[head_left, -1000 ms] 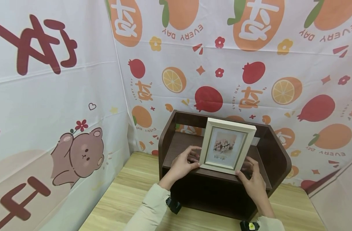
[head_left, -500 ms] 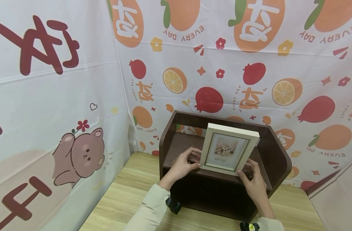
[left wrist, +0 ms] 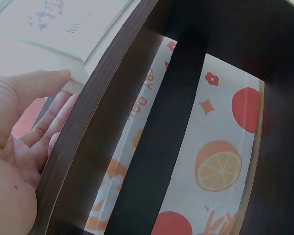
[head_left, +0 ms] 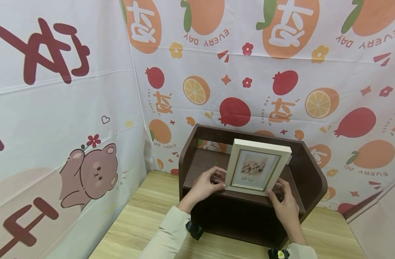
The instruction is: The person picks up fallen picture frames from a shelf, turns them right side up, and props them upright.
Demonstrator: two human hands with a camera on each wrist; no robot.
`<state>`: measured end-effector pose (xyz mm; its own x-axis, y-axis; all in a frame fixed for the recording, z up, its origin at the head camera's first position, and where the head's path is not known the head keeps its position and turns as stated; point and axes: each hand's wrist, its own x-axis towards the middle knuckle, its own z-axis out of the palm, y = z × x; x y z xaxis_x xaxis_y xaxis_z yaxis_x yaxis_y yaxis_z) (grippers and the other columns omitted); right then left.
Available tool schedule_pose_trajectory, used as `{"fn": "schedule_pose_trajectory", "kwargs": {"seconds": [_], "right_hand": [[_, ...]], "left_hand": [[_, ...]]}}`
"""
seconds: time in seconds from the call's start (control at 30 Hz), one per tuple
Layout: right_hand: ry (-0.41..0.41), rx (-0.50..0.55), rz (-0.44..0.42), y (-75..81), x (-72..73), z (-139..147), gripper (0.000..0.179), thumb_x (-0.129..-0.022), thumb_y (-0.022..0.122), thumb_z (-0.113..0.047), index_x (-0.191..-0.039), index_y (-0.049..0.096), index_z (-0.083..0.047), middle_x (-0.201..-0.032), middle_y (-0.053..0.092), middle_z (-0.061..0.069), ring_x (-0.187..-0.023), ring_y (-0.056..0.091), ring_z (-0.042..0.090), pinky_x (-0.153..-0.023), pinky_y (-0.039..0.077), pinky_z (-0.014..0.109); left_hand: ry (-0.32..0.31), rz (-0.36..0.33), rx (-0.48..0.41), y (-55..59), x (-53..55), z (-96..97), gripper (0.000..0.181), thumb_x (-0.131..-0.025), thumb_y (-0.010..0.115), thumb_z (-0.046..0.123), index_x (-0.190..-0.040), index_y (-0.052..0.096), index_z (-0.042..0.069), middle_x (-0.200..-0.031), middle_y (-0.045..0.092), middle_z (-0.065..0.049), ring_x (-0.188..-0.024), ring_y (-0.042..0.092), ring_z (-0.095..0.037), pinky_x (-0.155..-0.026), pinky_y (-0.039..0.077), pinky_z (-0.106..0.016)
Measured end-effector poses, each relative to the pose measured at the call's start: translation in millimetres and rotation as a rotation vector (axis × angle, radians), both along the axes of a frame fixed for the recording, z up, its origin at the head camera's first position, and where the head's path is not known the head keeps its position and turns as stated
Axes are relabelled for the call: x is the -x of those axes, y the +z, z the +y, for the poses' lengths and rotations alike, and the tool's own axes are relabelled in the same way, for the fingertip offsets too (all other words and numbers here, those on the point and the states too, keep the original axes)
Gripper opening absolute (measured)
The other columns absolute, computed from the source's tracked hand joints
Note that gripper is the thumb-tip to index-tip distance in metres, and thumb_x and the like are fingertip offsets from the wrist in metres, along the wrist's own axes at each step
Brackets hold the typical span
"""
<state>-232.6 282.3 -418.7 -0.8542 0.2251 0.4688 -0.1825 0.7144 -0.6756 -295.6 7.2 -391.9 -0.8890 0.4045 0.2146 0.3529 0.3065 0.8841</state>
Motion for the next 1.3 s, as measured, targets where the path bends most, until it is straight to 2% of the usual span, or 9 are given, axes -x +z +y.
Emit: {"fn": "schedule_pose_trajectory", "kwargs": {"seconds": [0.1,0.17,0.33,0.43,0.53,0.73,0.93,1.17,1.3], "right_hand": [[-0.030,-0.041,0.027,-0.5,1.2,-0.6,0.044,-0.092,0.066,-0.023,-0.131,0.049,-0.012,-0.108,0.068,0.005,-0.083,0.043,-0.023,-0.070,0.039,0.021],[-0.047,-0.067,0.044,-0.4,2.3,-1.1,0.043,-0.090,0.068,-0.023,-0.129,0.051,-0.012,-0.106,0.069,0.007,-0.083,0.048,-0.016,-0.070,0.041,0.027],[-0.083,-0.120,0.046,-0.7,5.2,-2.3,0.042,-0.089,0.069,-0.025,-0.126,0.054,-0.011,-0.104,0.070,0.009,-0.090,0.064,0.019,-0.071,0.042,0.038],[-0.110,-0.142,0.010,-0.8,7.5,-3.5,0.043,-0.090,0.068,-0.028,-0.127,0.055,-0.012,-0.103,0.070,0.010,-0.094,0.064,0.030,-0.072,0.044,0.046],[-0.134,-0.153,-0.041,-0.1,8.9,-4.6,0.042,-0.092,0.066,-0.033,-0.129,0.055,-0.015,-0.105,0.069,0.009,-0.095,0.063,0.031,-0.075,0.043,0.050],[-0.157,-0.165,-0.108,1.2,7.4,-6.9,0.041,-0.094,0.061,-0.039,-0.129,0.055,-0.018,-0.107,0.067,0.006,-0.092,0.062,0.029,-0.073,0.042,0.048],[-0.170,-0.159,-0.124,2.4,6.0,-8.8,0.039,-0.095,0.059,-0.040,-0.127,0.057,-0.017,-0.109,0.068,0.007,-0.095,0.062,0.029,-0.075,0.042,0.049],[-0.203,-0.181,-0.096,0.8,11.7,-10.6,0.031,-0.095,0.060,-0.038,-0.118,0.063,-0.017,-0.105,0.069,0.005,-0.088,0.062,0.027,-0.068,0.043,0.044],[-0.215,-0.189,-0.110,-0.4,12.9,-12.3,0.030,-0.096,0.058,-0.038,-0.114,0.064,-0.016,-0.105,0.068,0.004,-0.089,0.060,0.027,-0.070,0.044,0.044]], "left_hand": [[-0.015,-0.001,0.029,1.0,0.6,-0.5,0.035,-0.087,0.072,0.023,-0.120,0.061,0.025,-0.113,0.064,-0.001,-0.100,0.065,-0.018,-0.079,0.051,-0.034],[-0.026,-0.007,0.039,1.4,1.0,-0.9,0.036,-0.087,0.072,0.023,-0.121,0.061,0.025,-0.113,0.064,-0.001,-0.100,0.065,-0.018,-0.080,0.051,-0.034],[-0.034,-0.013,0.043,1.4,2.0,-1.6,0.035,-0.088,0.072,0.023,-0.121,0.061,0.025,-0.112,0.065,-0.001,-0.099,0.064,-0.017,-0.079,0.051,-0.033],[-0.034,-0.006,0.045,1.0,3.2,-2.0,0.034,-0.087,0.072,0.023,-0.120,0.062,0.025,-0.110,0.065,0.000,-0.097,0.064,-0.016,-0.077,0.051,-0.033],[-0.034,-0.003,0.046,1.3,3.8,-2.1,0.033,-0.087,0.073,0.023,-0.118,0.063,0.026,-0.108,0.065,0.000,-0.094,0.063,-0.014,-0.076,0.050,-0.032],[-0.024,-0.009,0.051,0.4,3.6,-1.7,0.032,-0.086,0.073,0.024,-0.116,0.063,0.027,-0.104,0.066,0.002,-0.090,0.063,-0.011,-0.074,0.049,-0.031],[-0.010,-0.021,0.064,0.1,2.1,0.8,0.032,-0.086,0.074,0.024,-0.115,0.064,0.028,-0.099,0.066,0.006,-0.085,0.062,-0.007,-0.072,0.048,-0.029],[-0.015,0.004,0.082,0.6,3.3,0.5,0.030,-0.085,0.075,0.026,-0.113,0.066,0.025,-0.098,0.066,0.004,-0.084,0.061,-0.007,-0.072,0.047,-0.027],[-0.014,0.008,0.093,0.3,3.7,0.7,0.029,-0.084,0.075,0.026,-0.112,0.067,0.024,-0.098,0.066,0.004,-0.084,0.061,-0.008,-0.073,0.047,-0.028]]}}
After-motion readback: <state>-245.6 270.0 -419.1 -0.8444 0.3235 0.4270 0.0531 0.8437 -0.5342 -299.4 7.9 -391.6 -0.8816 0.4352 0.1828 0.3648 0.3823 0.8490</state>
